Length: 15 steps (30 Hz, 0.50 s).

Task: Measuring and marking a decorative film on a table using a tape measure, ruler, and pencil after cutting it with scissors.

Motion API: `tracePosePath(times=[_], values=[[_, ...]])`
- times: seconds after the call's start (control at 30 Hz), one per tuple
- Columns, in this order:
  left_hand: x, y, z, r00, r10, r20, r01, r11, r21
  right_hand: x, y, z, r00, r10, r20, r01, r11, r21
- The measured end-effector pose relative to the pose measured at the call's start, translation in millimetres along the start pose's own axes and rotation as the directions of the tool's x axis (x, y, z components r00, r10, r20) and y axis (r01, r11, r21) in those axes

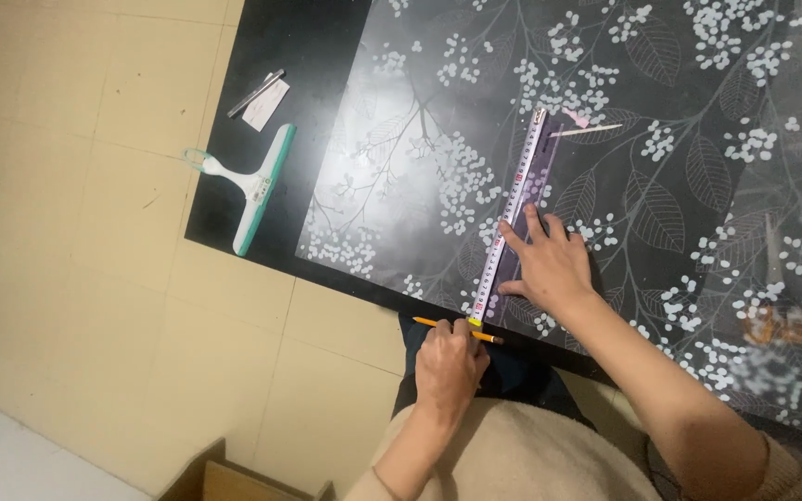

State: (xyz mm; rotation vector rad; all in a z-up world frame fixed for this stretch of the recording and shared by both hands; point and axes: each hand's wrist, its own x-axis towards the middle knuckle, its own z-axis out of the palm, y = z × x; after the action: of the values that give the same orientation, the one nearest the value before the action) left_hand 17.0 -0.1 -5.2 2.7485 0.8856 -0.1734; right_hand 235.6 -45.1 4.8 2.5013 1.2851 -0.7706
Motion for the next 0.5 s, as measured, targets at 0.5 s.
tracePosePath(times=[0.5], values=[[-11.7,-0.7,-24.4,0.998,-0.006,-0.055,0.007,1.000,0.018,1.9,-5.5,-4.7,0.997,0.034,0.075,-0.028,0.997,-0.072]])
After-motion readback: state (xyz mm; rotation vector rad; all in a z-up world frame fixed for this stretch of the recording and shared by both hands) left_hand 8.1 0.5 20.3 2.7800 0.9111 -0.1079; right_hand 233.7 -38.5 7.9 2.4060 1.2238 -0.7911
